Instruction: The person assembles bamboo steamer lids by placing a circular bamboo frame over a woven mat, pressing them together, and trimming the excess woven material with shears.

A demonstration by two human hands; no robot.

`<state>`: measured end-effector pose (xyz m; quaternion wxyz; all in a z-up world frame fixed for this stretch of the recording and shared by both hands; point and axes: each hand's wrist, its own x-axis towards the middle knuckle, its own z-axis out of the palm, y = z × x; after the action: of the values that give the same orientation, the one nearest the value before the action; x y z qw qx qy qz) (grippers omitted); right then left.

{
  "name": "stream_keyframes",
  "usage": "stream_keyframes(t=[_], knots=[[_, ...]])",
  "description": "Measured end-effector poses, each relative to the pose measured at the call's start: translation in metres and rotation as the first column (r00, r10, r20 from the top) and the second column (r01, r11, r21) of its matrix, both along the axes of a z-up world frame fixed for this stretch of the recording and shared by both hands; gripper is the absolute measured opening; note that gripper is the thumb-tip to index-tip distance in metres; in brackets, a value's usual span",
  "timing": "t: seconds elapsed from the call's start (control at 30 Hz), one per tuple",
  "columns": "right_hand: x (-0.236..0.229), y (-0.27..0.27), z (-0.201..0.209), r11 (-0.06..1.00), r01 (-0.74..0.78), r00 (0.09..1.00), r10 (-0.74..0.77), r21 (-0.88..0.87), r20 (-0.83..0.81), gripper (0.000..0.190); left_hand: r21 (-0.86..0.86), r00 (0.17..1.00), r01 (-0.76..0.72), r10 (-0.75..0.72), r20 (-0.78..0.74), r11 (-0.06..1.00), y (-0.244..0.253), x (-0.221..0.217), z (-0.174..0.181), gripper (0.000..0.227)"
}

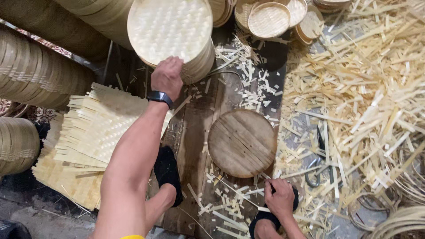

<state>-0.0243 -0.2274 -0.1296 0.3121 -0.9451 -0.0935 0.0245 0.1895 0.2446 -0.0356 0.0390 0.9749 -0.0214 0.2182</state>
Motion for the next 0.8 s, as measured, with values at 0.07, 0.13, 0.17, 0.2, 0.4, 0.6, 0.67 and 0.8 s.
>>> stream_keyframes(t=[0.07,0.13,0.17,0.2,0.4,0.6,0.67,0.8], knots=[[0.0,-0.001,-0.001,1.0,-0.005,1.0,0.005,0.002,-0.015,0.006,-0.028,1.0,-0.029,0.029,0.002,0.999,0.011,0.002,-0.004,0.035],[0.0,0.0,-0.002,1.0,-0.006,1.0,0.006,-0.002,-0.026,0.006,-0.088,0.995,-0.062,0.055,-0.082,0.994,0.014,0.006,-0.01,0.035],[0.001,0.0,-0.002,1.0,-0.004,0.999,0.003,-0.01,-0.032,0.006,-0.094,0.995,-0.065,0.057,-0.085,0.993,0.015,0.007,-0.013,0.036],[0.001,0.0,-0.002,1.0,-0.002,0.999,0.001,-0.019,-0.038,0.006,-0.1,0.994,-0.068,0.06,-0.088,0.993,0.015,0.009,-0.015,0.036],[0.0,0.003,0.005,1.0,0.018,0.999,-0.018,-0.002,-0.046,0.007,-0.092,0.996,-0.059,0.052,-0.068,0.994,0.018,0.005,-0.01,0.034],[0.002,0.004,0.008,0.999,0.018,0.999,-0.019,-0.026,-0.051,0.008,-0.107,0.996,-0.038,0.029,-0.082,0.994,0.021,0.006,-0.003,0.032],[0.002,0.004,0.007,1.0,0.012,0.999,-0.013,-0.009,-0.039,0.008,-0.154,0.994,-0.037,0.021,-0.108,0.987,0.023,0.007,-0.002,0.032],[0.001,0.004,0.005,0.999,0.03,0.997,-0.032,-0.031,-0.065,0.007,-0.248,0.992,-0.029,-0.002,-0.124,0.968,0.024,0.006,0.002,0.034]])
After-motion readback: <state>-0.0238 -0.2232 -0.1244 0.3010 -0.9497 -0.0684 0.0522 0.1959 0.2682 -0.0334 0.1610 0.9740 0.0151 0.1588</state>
